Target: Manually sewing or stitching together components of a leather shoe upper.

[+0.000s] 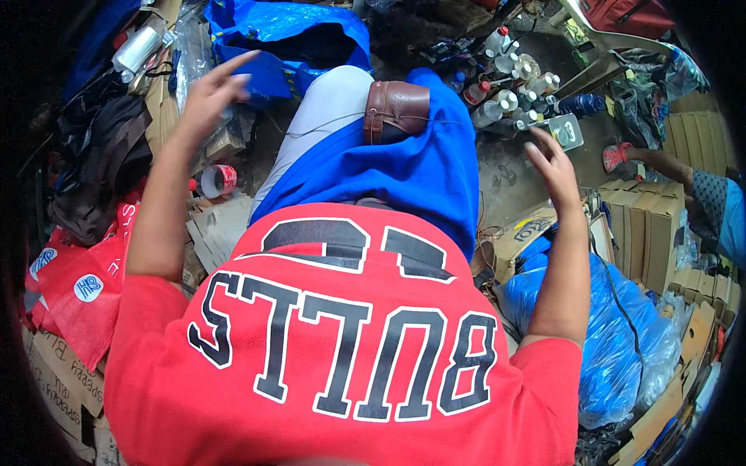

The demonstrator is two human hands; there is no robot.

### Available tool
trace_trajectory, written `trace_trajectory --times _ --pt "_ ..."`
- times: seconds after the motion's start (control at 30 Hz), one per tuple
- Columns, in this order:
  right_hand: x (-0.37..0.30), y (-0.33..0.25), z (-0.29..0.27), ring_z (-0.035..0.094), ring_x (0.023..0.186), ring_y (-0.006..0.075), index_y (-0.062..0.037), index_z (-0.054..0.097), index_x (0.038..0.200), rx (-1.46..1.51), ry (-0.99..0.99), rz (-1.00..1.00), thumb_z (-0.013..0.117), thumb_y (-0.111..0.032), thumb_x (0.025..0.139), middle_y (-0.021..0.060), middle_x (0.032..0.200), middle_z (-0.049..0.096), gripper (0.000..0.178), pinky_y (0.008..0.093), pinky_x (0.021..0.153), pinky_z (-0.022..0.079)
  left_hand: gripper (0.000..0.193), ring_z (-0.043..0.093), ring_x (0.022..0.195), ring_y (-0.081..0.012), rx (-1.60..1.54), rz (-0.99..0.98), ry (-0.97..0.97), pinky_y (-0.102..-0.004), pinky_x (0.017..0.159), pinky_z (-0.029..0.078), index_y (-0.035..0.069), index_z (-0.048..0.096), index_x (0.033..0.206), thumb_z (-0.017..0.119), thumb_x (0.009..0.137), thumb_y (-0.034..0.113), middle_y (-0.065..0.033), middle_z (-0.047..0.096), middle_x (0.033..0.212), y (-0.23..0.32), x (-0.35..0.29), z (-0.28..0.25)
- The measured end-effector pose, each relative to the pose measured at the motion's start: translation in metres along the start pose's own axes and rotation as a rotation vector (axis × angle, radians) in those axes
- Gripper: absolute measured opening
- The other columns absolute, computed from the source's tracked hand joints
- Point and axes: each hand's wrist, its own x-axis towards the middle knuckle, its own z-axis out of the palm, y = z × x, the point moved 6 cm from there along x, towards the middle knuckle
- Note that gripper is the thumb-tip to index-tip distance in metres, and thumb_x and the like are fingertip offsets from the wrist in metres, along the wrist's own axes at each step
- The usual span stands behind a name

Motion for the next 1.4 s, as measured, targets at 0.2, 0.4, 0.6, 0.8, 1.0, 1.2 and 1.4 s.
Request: trace_trajectory --times 0.2,0.4,0.6,0.8,1.0,1.2,1.4 --pt "0.069 -0.096 0.118 0.058 0.083 0.0145 -0.0062 0.060 0.113 -0.412 -0.427 -0.071 0.077 -0.033 0.072 0.0043 0.092 0.064 0.052 0.0296 0.076 0.046 0.071 0.059 0.081 -0.0138 -0.223 -0.149 -0.380 -0.0254 0.069 0.046 0.006 0.035 0.140 0.070 0.080 0.019 -0.0125 0.064 0.094 0.036 0.042 0.149" --pt "0.038 -0.108 0.138 0.063 0.085 0.0317 -0.0056 0.054 0.102 -0.506 -0.394 -0.125 0.083 -0.036 0.060 0.0165 0.088 0.064 0.060 0.0399 0.072 0.048 0.061 0.052 0.071 -0.0092 -0.263 0.167 -0.525 -0.0241 0.068 0.043 0.004 0.048 0.130 0.074 0.075 0.008 -0.0027 0.057 0.075 0.068 0.027 0.174" --pt "0.028 -0.080 0.122 0.056 0.067 0.0214 -0.0054 0.063 0.105 -0.149 -0.086 -0.335 0.064 -0.018 0.084 0.0084 0.079 0.055 0.025 0.0322 0.064 0.046 0.074 0.061 0.104 -0.0320 0.463 0.359 -0.445 -0.0376 0.089 0.046 0.005 0.055 0.124 0.081 0.061 0.037 -0.0170 0.064 0.110 0.067 0.062 0.177" --pt "-0.031 -0.088 0.109 0.058 0.064 0.0146 -0.0091 0.071 0.096 -0.060 -0.161 -0.131 0.067 -0.005 0.079 0.0061 0.075 0.058 0.018 0.0270 0.060 0.046 0.069 0.064 0.097 -0.0263 0.413 0.275 -0.470 -0.0332 0.087 0.047 0.004 0.057 0.120 0.082 0.063 0.033 -0.0139 0.066 0.105 0.055 0.068 0.186" --pt "-0.025 -0.099 0.113 0.058 0.064 0.0162 -0.0088 0.071 0.092 -0.129 -0.057 -0.226 0.069 -0.010 0.078 0.0071 0.073 0.060 0.014 0.0282 0.060 0.046 0.061 0.060 0.095 -0.0137 -0.007 0.193 -0.599 -0.0275 0.086 0.047 -0.002 0.055 0.120 0.082 0.066 0.012 -0.0090 0.066 0.105 0.034 0.076 0.196" --pt "-0.015 -0.108 0.119 0.057 0.063 0.0177 -0.0090 0.071 0.090 -0.167 -0.193 -0.178 0.067 -0.015 0.079 0.0071 0.071 0.058 0.013 0.0283 0.060 0.046 0.064 0.060 0.095 -0.0145 0.035 0.156 -0.606 -0.0280 0.087 0.047 -0.002 0.054 0.121 0.082 0.065 0.012 -0.0096 0.065 0.105 0.040 0.072 0.188" --pt "-0.007 -0.118 0.120 0.055 0.064 0.0185 -0.0087 0.071 0.088 -0.242 -0.244 -0.209 0.067 -0.016 0.078 0.0071 0.068 0.055 0.014 0.0294 0.061 0.045 0.063 0.060 0.095 -0.0147 0.051 0.172 -0.594 -0.0278 0.088 0.046 -0.002 0.055 0.121 0.081 0.065 0.012 -0.0101 0.065 0.106 0.042 0.071 0.185"
